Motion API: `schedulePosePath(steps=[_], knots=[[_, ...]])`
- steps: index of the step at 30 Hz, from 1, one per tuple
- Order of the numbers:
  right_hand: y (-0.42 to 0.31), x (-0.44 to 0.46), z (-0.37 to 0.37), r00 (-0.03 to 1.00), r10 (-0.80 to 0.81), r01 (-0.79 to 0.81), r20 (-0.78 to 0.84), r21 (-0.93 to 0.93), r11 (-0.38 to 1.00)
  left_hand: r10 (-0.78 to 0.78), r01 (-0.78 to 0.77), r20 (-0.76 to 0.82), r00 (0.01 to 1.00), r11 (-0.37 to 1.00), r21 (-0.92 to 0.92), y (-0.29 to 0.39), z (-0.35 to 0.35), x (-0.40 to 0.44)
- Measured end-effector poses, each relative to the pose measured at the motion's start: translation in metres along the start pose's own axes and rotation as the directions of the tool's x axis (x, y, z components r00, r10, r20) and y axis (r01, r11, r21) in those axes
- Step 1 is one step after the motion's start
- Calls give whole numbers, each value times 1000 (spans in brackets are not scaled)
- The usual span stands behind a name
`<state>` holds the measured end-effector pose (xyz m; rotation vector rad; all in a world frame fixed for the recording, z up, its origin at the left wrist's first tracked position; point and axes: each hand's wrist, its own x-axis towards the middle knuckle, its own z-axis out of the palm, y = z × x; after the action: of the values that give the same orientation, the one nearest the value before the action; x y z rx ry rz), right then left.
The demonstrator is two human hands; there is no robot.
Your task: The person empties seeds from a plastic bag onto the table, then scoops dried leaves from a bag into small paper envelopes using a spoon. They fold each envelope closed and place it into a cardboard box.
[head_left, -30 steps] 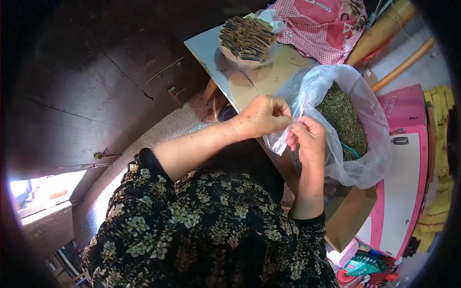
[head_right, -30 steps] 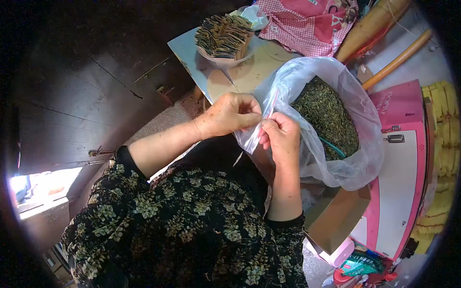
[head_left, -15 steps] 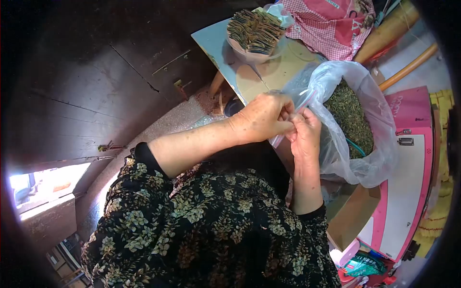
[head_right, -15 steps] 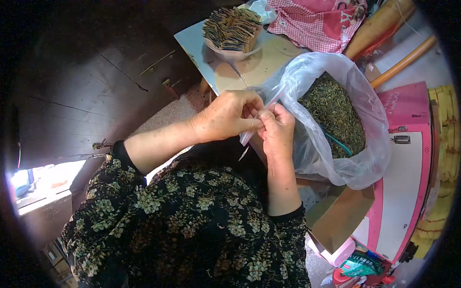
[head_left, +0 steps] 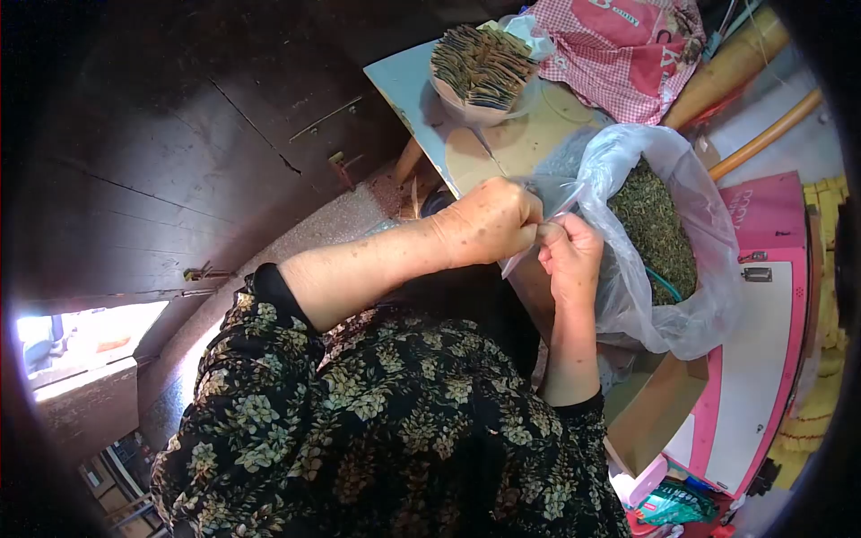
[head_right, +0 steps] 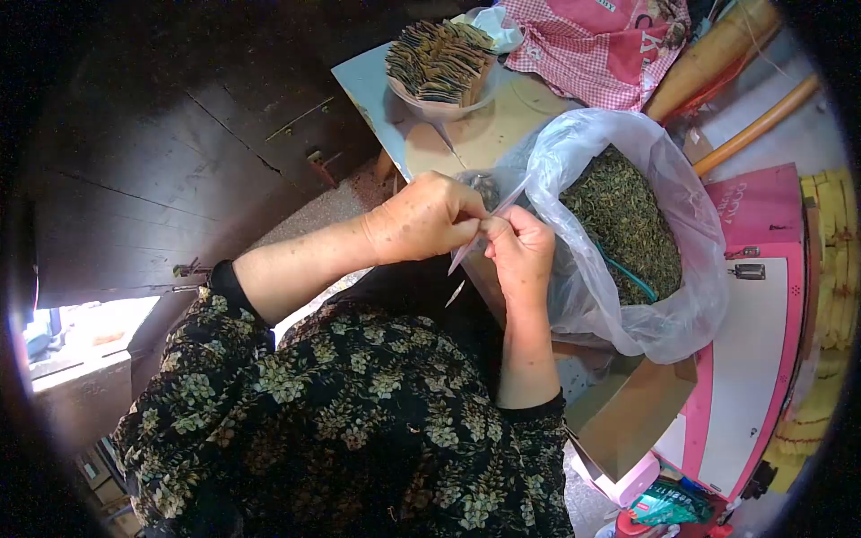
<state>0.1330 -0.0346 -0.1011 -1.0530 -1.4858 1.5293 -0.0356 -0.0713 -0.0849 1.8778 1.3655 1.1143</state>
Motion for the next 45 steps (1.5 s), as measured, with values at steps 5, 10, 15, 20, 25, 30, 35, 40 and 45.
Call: schedulePosePath(steps=[5, 10, 15, 20, 25, 30, 35, 40, 45], knots=[[3, -1, -6, 999, -7, 7, 38, 14, 1000, -59, 60, 43, 997, 998, -29, 3, -1, 1], [9, -1, -10, 996, -1, -13, 90, 163, 987, -30, 31, 15, 999, 998, -61, -2, 1, 2], [14, 3, -8, 990, -34, -19, 138, 370, 929, -99, 108, 47, 994, 947, -303, -9, 3, 4], [15, 4, -8, 983, 3, -94, 185, 488, 868, -318, 410, 262, 911, 763, -500, -2, -3, 8], [20, 4, -9, 980, -5, -106, 197, 546, 831, -354, 492, 343, 870, 666, -561, -7, 2, 8], [12, 5, -11, 987, -27, -52, 158, 473, 880, -351, 521, 386, 853, 626, -580, -8, 1, 11], [0, -2, 3, 982, -190, 188, 5, -146, 971, -303, 475, 375, 876, 674, -565, -13, 1, 10], [-3, -3, 6, 959, -282, 271, 6, -298, 915, -303, 454, 342, 890, 667, -591, -20, 4, 8], [4, 1, 1, 997, -80, 80, -4, 91, 993, -270, 372, 262, 927, 756, -538, -9, 3, 6]])
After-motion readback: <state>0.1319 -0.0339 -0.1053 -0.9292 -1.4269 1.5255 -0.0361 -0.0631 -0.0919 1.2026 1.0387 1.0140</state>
